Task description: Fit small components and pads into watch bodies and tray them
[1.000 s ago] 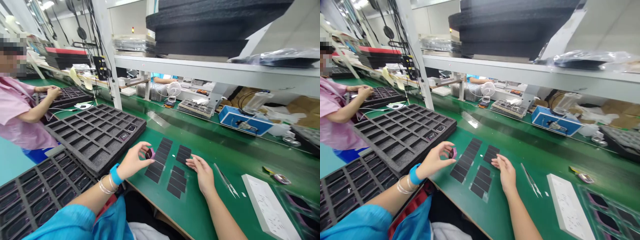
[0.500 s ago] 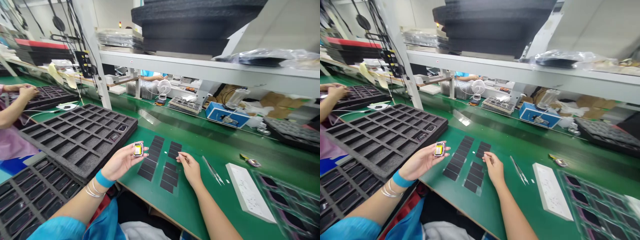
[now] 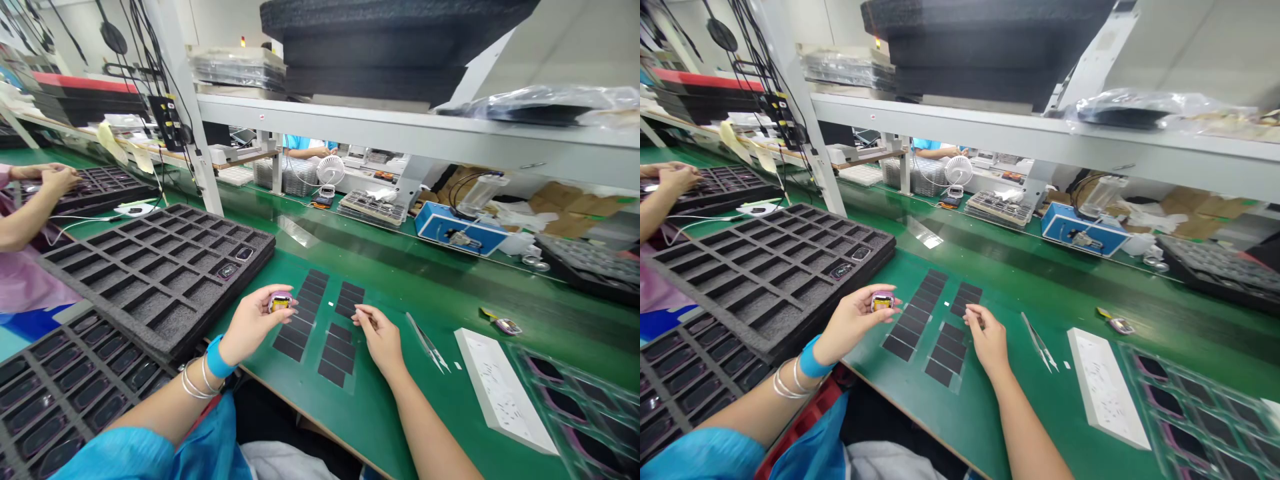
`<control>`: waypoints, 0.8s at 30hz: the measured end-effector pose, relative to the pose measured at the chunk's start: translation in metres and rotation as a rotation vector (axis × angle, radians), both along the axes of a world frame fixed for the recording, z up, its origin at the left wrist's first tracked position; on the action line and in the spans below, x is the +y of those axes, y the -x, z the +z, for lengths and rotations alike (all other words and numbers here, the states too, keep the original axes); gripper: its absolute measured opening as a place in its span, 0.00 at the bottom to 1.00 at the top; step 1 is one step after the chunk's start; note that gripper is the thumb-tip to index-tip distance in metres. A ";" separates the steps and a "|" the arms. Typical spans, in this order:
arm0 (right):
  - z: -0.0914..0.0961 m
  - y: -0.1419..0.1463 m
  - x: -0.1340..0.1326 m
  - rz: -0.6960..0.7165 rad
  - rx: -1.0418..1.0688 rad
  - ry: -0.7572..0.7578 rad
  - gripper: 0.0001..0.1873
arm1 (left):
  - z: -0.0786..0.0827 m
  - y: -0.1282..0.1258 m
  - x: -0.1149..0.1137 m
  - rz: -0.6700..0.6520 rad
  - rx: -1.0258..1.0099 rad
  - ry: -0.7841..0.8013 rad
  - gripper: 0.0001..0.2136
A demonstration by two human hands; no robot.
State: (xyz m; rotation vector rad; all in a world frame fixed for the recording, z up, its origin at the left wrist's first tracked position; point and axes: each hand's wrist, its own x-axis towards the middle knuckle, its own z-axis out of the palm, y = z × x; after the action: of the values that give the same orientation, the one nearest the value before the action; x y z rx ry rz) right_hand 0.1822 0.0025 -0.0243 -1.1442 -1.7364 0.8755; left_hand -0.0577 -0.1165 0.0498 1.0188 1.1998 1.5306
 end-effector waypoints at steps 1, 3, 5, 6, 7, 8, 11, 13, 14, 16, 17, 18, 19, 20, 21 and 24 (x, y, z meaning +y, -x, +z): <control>0.000 0.000 0.000 0.000 0.000 -0.001 0.20 | 0.005 0.004 -0.001 -0.038 -0.042 0.037 0.22; 0.000 0.000 0.000 0.002 0.000 -0.006 0.20 | 0.016 0.015 -0.004 -0.151 -0.182 0.130 0.22; 0.000 0.000 0.000 0.005 -0.001 -0.014 0.19 | 0.030 0.028 -0.005 -0.266 -0.315 0.204 0.19; 0.000 0.000 0.000 0.008 -0.003 -0.017 0.19 | 0.037 0.034 -0.004 -0.299 -0.351 0.213 0.18; 0.000 0.000 0.001 0.011 -0.004 -0.020 0.19 | 0.042 0.041 -0.002 -0.311 -0.358 0.203 0.18; 0.000 0.000 0.001 0.013 -0.005 -0.023 0.19 | 0.048 0.049 0.003 -0.302 -0.335 0.181 0.18; 0.001 0.000 0.001 0.011 -0.006 -0.026 0.19 | 0.056 0.075 0.029 -0.201 -0.118 0.120 0.23; 0.001 -0.001 0.001 0.007 -0.005 -0.026 0.19 | 0.056 0.094 0.056 -0.077 0.165 0.087 0.27; 0.001 -0.001 0.001 0.004 -0.005 -0.025 0.19 | 0.054 0.104 0.070 0.017 0.361 0.060 0.27; 0.000 -0.001 0.001 0.001 -0.007 -0.023 0.19 | 0.046 0.123 0.099 0.243 0.826 0.019 0.28; 0.000 -0.001 0.001 0.001 -0.009 -0.023 0.19 | 0.041 0.131 0.112 0.327 1.030 0.016 0.27; -0.001 -0.001 0.002 0.000 -0.008 -0.026 0.19 | 0.036 0.138 0.124 0.377 1.189 0.032 0.27; -0.001 -0.001 0.002 -0.001 -0.006 -0.030 0.19 | 0.031 0.143 0.134 0.409 1.292 0.055 0.27; -0.002 -0.001 0.003 -0.001 -0.002 -0.035 0.19 | 0.026 0.146 0.143 0.424 1.347 0.080 0.26; -0.002 -0.001 0.004 0.000 0.002 -0.041 0.19 | 0.022 0.148 0.150 0.431 1.369 0.104 0.26; -0.001 0.000 0.005 0.002 0.016 -0.058 0.17 | 0.017 0.146 0.159 0.422 1.373 0.163 0.24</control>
State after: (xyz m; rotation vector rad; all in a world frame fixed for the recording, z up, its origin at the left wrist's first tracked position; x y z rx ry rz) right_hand 0.1827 0.0074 -0.0256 -1.0952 -1.7395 0.8284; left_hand -0.2041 0.0425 0.0666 1.8599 2.5265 0.8381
